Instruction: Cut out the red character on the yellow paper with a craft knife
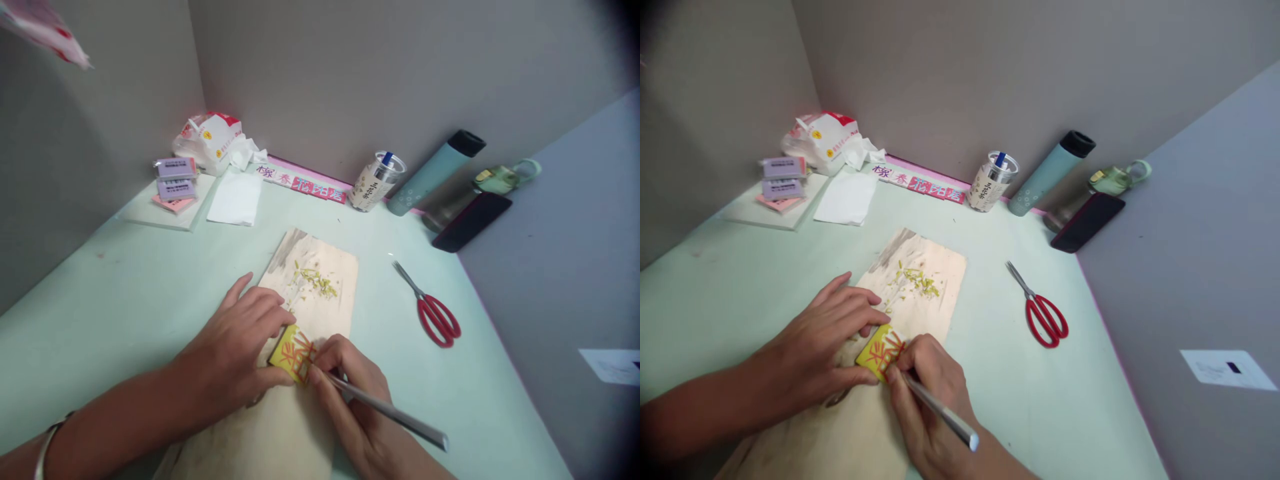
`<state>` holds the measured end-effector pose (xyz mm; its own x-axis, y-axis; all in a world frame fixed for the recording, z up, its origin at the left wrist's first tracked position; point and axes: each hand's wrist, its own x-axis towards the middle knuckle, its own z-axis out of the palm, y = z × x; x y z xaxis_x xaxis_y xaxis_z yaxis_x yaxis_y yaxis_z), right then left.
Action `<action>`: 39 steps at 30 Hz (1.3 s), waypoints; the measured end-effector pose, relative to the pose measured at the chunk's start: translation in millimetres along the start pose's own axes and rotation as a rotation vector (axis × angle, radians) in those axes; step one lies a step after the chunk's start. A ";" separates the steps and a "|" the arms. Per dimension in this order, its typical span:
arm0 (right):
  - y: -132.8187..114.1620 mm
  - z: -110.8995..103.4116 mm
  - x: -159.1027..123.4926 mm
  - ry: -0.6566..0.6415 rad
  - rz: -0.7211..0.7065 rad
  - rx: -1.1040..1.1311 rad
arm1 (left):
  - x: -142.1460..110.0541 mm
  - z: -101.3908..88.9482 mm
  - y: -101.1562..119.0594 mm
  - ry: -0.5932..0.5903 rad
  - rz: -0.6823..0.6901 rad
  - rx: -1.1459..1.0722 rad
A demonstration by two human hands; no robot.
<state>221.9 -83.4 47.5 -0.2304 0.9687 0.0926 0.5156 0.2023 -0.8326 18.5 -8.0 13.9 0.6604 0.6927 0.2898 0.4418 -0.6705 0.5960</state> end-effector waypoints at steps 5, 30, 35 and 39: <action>2.4 -0.4 -4.1 -0.015 0.062 0.047 | 0.9 0.3 0.1 0.002 -0.008 0.002; 8.7 7.7 -6.7 0.038 0.075 0.090 | -0.9 0.8 0.9 0.017 -0.023 -0.006; 10.9 9.0 -7.5 0.044 0.060 0.082 | 0.3 0.4 0.9 0.000 -0.018 0.003; 11.1 9.6 -7.7 0.061 0.062 0.065 | 1.4 1.6 1.2 0.026 -0.021 0.006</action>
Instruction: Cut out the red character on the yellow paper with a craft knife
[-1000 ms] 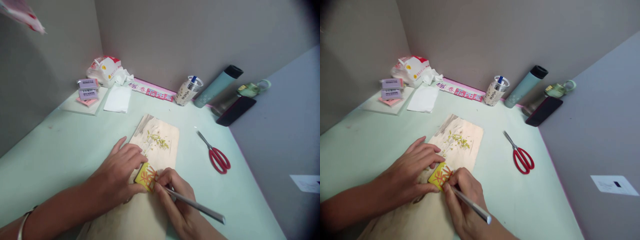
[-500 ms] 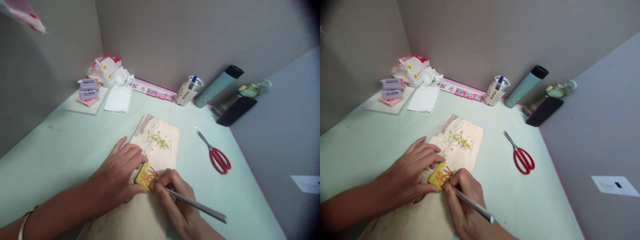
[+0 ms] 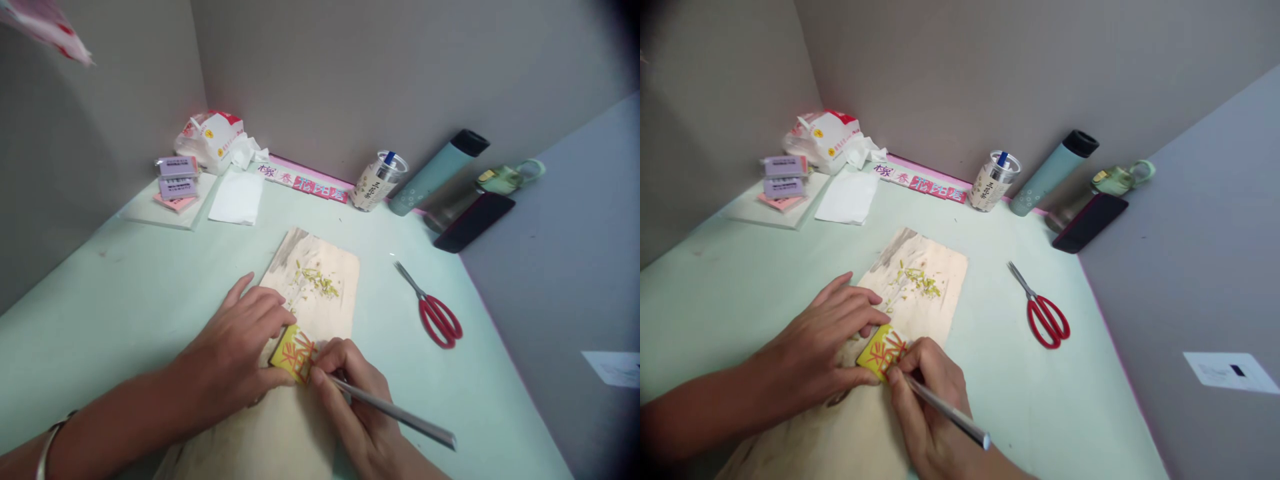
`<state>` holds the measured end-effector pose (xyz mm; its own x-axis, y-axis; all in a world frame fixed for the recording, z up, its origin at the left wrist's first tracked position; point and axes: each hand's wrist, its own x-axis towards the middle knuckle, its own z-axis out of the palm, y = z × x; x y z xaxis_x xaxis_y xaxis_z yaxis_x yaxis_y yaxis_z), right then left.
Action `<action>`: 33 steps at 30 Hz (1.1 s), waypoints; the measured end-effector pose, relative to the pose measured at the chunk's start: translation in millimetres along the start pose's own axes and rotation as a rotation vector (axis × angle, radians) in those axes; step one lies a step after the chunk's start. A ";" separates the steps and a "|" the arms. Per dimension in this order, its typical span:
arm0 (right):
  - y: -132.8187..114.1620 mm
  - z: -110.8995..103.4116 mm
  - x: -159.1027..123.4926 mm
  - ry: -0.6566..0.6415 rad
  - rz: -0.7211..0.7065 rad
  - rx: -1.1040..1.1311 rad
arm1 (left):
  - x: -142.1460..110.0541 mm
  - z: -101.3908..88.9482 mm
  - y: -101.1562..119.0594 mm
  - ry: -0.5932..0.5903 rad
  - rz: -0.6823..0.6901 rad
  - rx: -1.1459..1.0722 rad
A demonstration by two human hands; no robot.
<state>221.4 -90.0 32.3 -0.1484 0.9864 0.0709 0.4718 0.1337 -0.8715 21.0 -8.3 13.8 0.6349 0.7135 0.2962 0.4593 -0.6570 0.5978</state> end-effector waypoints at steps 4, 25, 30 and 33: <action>-3.0 1.6 1.7 0.014 -0.059 -0.050 | -0.3 0.0 1.1 0.009 -0.004 -0.001; 16.9 13.6 -8.4 -0.002 -0.582 -0.583 | -2.0 -0.4 1.2 0.021 -0.015 -0.008; 12.2 12.2 -2.5 0.071 -0.499 -0.450 | -0.5 0.4 2.2 0.027 -0.018 0.000; 6.0 6.6 0.2 0.088 -0.298 -0.230 | -0.3 2.1 2.1 0.031 -0.022 0.016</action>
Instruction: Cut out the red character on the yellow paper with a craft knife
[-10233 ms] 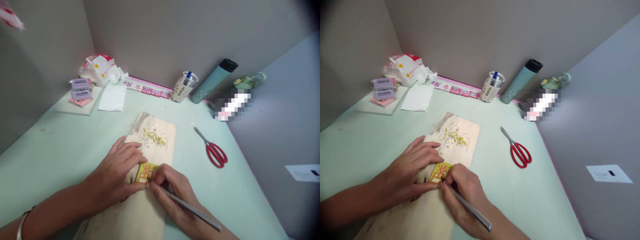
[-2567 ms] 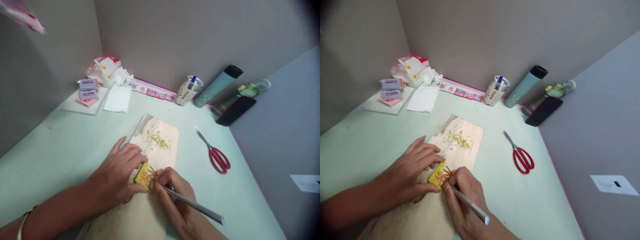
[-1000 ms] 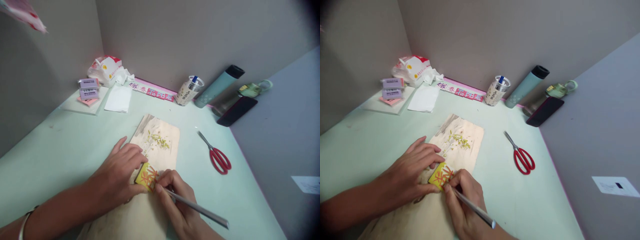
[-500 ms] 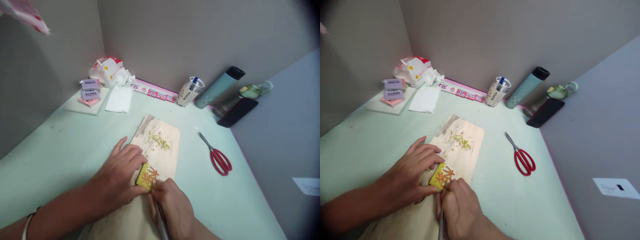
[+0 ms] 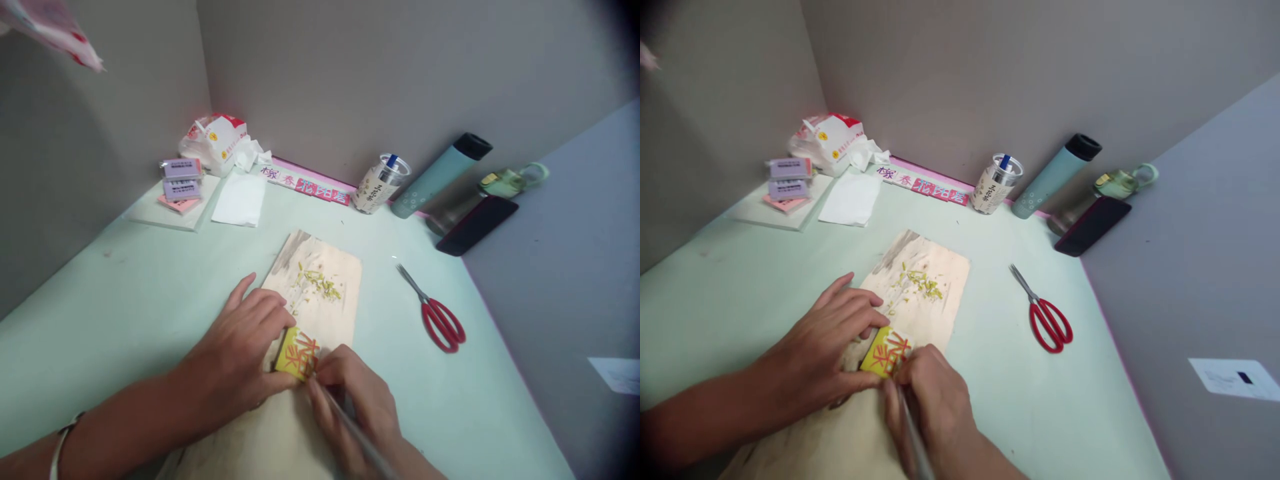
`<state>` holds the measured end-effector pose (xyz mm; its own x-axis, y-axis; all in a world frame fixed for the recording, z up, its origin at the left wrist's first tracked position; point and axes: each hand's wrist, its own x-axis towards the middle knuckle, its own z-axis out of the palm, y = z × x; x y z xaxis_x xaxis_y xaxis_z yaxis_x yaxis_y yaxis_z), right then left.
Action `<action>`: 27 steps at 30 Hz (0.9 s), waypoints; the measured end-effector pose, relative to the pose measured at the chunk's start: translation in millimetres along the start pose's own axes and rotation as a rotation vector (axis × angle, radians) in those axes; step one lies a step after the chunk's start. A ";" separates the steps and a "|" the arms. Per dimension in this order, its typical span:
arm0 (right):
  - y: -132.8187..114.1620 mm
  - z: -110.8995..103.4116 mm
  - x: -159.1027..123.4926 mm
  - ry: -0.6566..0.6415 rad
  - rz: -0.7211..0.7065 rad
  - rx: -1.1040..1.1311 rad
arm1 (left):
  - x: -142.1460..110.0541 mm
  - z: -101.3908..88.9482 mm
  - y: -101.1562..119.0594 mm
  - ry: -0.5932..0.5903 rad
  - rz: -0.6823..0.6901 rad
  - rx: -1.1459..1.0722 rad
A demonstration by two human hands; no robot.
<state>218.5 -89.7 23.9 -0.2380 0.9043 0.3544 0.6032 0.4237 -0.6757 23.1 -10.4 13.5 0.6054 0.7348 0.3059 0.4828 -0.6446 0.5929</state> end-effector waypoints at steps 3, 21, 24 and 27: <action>-2.6 -9.7 5.7 -0.078 0.269 0.211 | -1.2 1.6 -0.5 0.000 0.012 0.006; 4.2 -20.7 18.7 -0.079 0.523 0.570 | -2.6 4.4 -2.0 0.031 0.015 -0.007; 5.5 -20.9 18.5 -0.071 0.540 0.604 | -3.4 4.6 -2.1 0.040 0.020 -0.006; 6.1 -20.7 18.4 -0.074 0.548 0.609 | -3.8 5.1 -2.0 0.048 0.022 -0.005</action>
<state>233.6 -71.5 39.6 -0.0918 0.9834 -0.1565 0.1347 -0.1435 -0.9804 23.0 -13.0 7.3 0.5843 0.7301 0.3543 0.4666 -0.6595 0.5894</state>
